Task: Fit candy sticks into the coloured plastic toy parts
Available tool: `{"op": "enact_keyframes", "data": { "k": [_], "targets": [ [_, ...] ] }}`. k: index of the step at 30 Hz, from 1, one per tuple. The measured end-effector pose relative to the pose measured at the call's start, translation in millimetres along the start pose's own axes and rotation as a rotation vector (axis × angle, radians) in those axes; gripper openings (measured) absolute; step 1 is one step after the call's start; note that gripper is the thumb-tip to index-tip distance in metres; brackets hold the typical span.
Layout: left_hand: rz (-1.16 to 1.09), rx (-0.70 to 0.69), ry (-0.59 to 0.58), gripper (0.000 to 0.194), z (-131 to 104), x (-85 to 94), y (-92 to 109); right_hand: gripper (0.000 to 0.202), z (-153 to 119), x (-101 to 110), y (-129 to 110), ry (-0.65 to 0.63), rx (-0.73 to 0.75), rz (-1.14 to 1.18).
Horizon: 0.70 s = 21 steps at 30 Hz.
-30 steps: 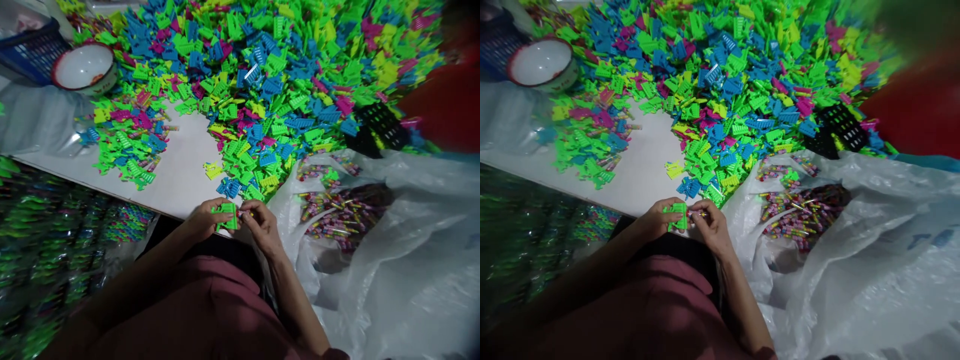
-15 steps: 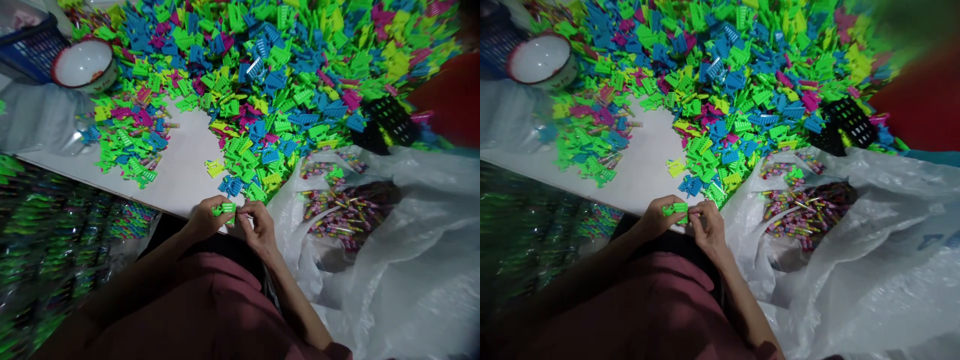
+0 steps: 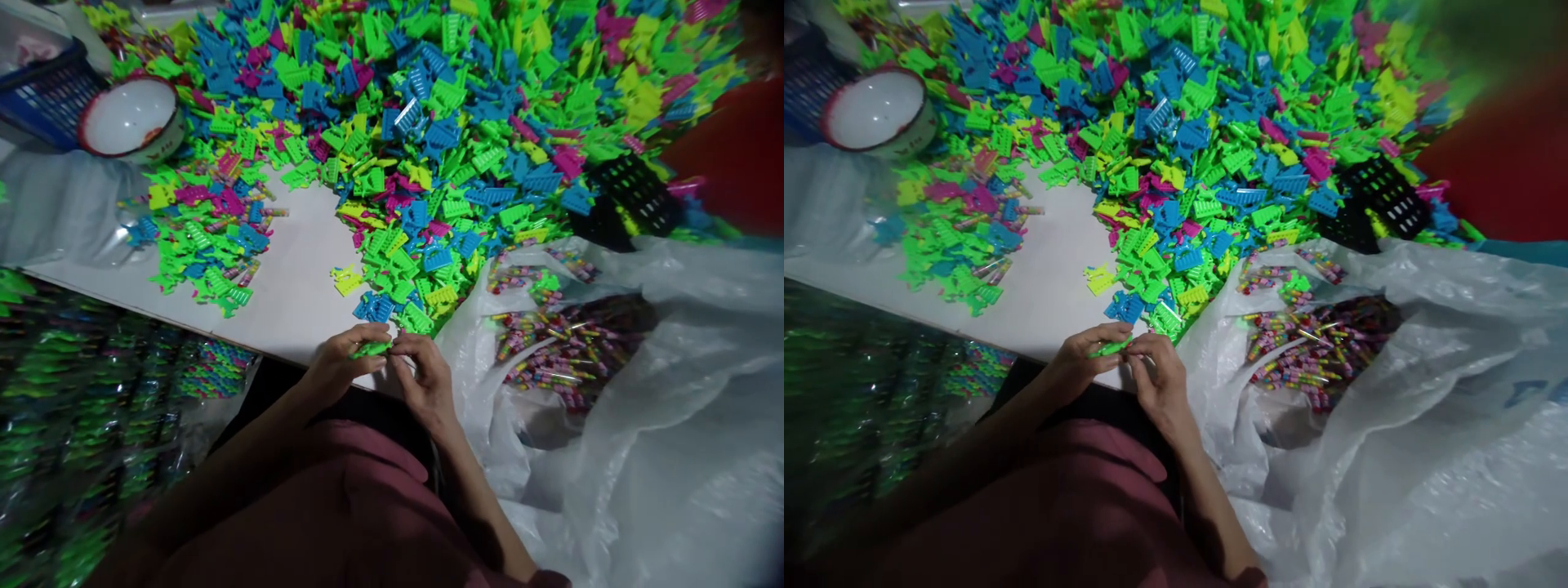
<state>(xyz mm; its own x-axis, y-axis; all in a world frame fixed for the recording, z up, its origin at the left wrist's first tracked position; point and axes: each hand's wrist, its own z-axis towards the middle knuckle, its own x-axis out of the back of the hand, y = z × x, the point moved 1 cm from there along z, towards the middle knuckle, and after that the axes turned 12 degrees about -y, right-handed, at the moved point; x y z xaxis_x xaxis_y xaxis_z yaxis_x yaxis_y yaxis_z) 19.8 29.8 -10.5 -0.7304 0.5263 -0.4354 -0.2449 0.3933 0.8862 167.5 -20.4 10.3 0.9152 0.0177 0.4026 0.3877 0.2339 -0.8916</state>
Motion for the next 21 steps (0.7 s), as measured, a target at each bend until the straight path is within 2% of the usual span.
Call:
{"op": "enact_keyframes", "data": {
  "k": [2,5,8,10,15,21],
  "targets": [
    [0.014,-0.007,-0.023,0.017,1.1,-0.9,2.3,0.007,-1.4,-2.5,3.7,0.033,-0.064,0.082],
    [0.029,-0.014,0.042,0.019,4.5,-0.8,8.3,0.006,-2.2,-2.7,5.4,0.059,-0.126,0.174],
    [-0.039,0.058,0.074,0.048,7.5,-1.2,13.1,0.008,-2.4,-0.9,7.0,0.078,-0.171,0.245],
    [-0.078,0.138,0.069,0.059,7.7,-1.8,14.7,0.010,-2.8,0.2,10.4,0.075,-0.194,0.302],
    [-0.081,0.233,0.072,0.050,5.5,-4.4,15.9,0.016,-5.2,0.8,23.8,0.087,-0.217,0.443],
    [-0.154,0.235,0.071,0.044,5.2,-8.7,11.8,0.013,-8.4,-0.9,31.7,0.016,-0.215,0.561]
  ]
}}
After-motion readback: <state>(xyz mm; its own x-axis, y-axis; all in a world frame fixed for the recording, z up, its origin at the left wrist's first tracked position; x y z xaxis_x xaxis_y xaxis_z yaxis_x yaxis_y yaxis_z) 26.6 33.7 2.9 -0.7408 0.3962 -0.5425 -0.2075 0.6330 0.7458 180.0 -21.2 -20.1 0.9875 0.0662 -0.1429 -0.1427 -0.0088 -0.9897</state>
